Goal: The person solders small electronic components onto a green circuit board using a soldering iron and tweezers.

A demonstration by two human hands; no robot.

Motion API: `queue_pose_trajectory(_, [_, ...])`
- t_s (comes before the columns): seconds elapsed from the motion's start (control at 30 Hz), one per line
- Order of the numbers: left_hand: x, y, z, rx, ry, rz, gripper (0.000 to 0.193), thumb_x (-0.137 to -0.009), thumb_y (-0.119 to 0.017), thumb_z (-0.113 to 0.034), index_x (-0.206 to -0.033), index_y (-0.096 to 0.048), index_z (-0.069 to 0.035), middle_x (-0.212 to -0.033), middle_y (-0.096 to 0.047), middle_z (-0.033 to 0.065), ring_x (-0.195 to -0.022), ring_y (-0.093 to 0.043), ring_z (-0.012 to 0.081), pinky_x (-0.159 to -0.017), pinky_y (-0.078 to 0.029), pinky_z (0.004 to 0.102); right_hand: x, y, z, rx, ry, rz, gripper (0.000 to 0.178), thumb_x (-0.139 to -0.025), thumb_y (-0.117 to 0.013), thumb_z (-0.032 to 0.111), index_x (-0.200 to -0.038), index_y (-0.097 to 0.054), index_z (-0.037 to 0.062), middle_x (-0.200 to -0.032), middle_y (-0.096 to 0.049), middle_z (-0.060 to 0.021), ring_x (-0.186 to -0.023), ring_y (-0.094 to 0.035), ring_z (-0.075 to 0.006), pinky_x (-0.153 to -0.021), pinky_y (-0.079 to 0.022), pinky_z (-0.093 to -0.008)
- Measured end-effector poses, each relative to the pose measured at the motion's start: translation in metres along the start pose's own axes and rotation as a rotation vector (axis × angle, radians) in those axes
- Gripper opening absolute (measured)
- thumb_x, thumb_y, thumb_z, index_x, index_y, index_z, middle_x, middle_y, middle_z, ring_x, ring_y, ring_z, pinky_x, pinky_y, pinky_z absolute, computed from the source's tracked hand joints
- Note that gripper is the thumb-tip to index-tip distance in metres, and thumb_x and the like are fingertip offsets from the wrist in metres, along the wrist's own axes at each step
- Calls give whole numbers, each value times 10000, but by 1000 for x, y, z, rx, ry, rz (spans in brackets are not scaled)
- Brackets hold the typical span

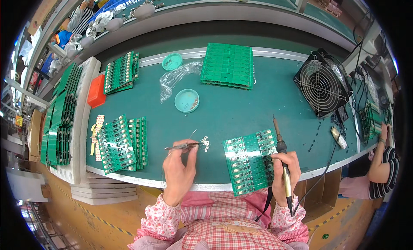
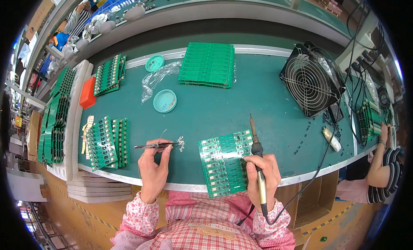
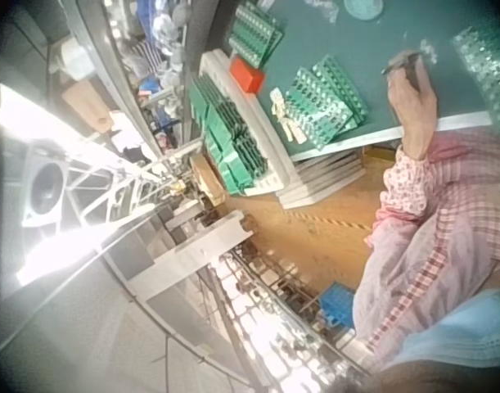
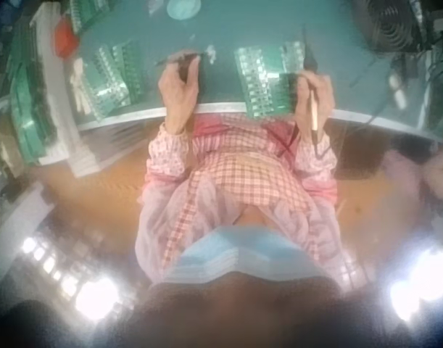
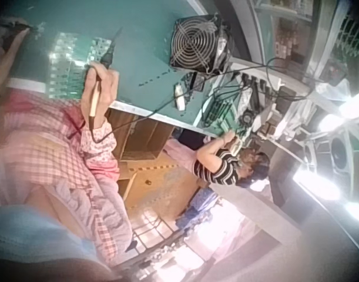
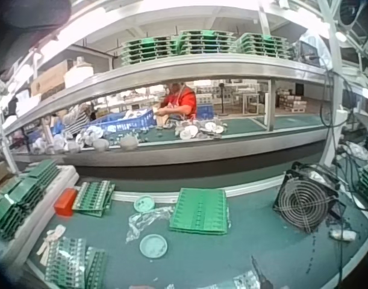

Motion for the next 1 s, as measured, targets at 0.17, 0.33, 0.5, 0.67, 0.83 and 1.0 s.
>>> queue_pose_trajectory(0.17, [1, 0, 2, -34, -4, -16, 125, -935, -671, -2, -1048, -631, 31, -1002, -679, 103, -869, -693, 200, -787, -526, 301, 0, -2, 0, 0, 11, 5, 106, -904, -667, 22, -1007, -691, 32, -859, -614, -107, -751, -579, -239, -664, -467, -336])
queue_pose_trajectory(0.33, [0, -1, 2, -37, -21, -25, 130, -933, -670, 7, -1054, -627, 23, -992, -683, 96, -852, -695, 193, -779, -529, 296, 0, -1, 1, 11, 20, 20, 123, -897, -665, 9, -1016, -687, 31, -882, -641, -108, -760, -584, -240, -664, -471, -340])
queue_pose_trajectory(0.5, [1, 0, 2, -46, -20, -32, 123, -930, -673, 11, -1044, -628, 19, -984, -682, 94, -848, -694, 186, -776, -528, 291, 0, -2, 2, 9, 28, 15, 124, -896, -663, 7, -1015, -686, 30, -885, -646, -107, -757, -583, -240, -663, -471, -340])
queue_pose_trajectory(0.67, [0, 0, 1, -55, -40, -34, 118, -929, -674, 10, -1039, -631, 17, -975, -683, 92, -851, -694, 184, -779, -527, 289, 1, -2, 0, 16, 20, 14, 124, -895, -664, 10, -1015, -687, 30, -878, -640, -106, -752, -582, -238, -661, -470, -339])
queue_pose_trajectory(0.83, [0, -1, 1, -58, -26, -24, 107, -934, -669, 8, -1033, -630, 17, -978, -684, 92, -850, -696, 189, -775, -528, 294, 2, -1, 0, 20, 23, 14, 118, -899, -665, 17, -1015, -688, 27, -864, -629, -110, -749, -582, -236, -658, -468, -337])
queue_pose_trajectory(1.0, [1, -2, -2, -41, -38, -8, 102, -932, -652, 37, -1029, -621, 30, -980, -683, 104, -873, -702, 198, -794, -539, 291, 2, -1, -2, 2, 23, -6, 122, -896, -674, 11, -1016, -686, 27, -861, -631, -111, -725, -583, -231, -642, -465, -331])
Point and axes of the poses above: each hand's wrist, its own x-axis away from the middle knuckle, its own y-axis out of the back of the hand, z = x × y, the point moved 6 cm from there along -x, towards the middle knuckle
